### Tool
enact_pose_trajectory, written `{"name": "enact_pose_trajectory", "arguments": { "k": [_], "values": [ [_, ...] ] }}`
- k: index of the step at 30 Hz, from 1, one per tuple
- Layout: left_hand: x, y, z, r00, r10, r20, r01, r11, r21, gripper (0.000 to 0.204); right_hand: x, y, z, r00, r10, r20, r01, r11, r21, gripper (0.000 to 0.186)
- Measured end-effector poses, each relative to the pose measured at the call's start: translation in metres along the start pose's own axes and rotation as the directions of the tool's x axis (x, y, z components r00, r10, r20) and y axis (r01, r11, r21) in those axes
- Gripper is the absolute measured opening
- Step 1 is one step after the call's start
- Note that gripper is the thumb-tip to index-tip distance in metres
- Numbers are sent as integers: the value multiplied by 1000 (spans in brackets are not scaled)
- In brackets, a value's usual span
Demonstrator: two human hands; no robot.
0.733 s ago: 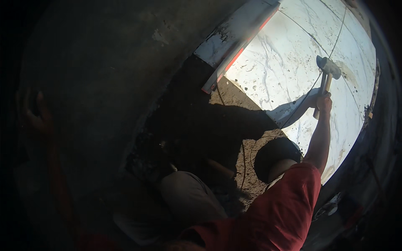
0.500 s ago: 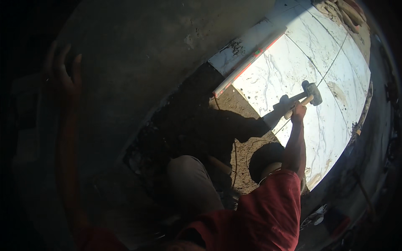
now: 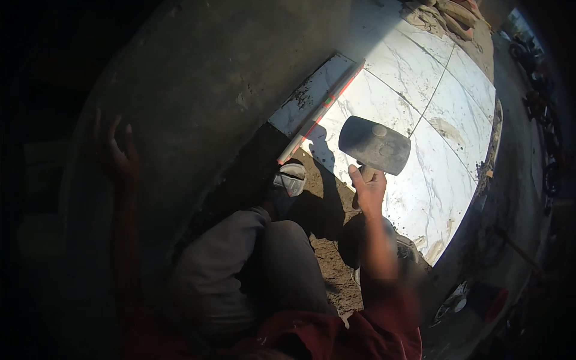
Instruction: The person prepares a floor section by using a small axe to break up old material and a trowel to spread and level wet mortar before placing a white tile and tapping it into place with a rubber mallet.
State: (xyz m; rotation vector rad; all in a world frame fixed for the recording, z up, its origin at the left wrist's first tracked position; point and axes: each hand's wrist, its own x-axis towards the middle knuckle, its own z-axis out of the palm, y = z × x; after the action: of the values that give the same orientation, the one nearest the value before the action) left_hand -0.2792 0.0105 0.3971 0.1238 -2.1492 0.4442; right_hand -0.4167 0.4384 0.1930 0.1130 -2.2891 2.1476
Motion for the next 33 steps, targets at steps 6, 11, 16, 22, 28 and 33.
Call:
{"name": "enact_pose_trajectory", "arguments": {
  "k": [6, 11, 16, 22, 28, 33],
  "values": [
    [-96, 165, 161, 785, 89, 613, 504, 483, -716, 30, 37, 27, 14, 1000, -5, -10, 4, 993, -115, 28],
    [-187, 222, 334, 514, 287, 809, 495, 670, -553, 34, 86, 37, 37, 996, 58, 72, 3, 755, -656, 25],
    [-211, 242, 369, 560, 344, 753, 282, 776, -564, 38, 111, 49, 55, 989, -115, 97, 150, 801, -580, 25],
    [-206, 250, 372, 579, 317, 751, 205, 835, -511, 38, 126, 63, 102, 985, -114, 133, 161, 889, -429, 18],
    [-200, 258, 370, 564, 294, 772, 203, 856, -475, 35, 123, 59, 99, 989, -97, 112, 136, 899, -416, 12],
    [-206, 258, 375, 591, 244, 769, 283, 829, -481, 35, 125, 52, 92, 994, -84, 64, 104, 892, -440, 10]
  ]
}}
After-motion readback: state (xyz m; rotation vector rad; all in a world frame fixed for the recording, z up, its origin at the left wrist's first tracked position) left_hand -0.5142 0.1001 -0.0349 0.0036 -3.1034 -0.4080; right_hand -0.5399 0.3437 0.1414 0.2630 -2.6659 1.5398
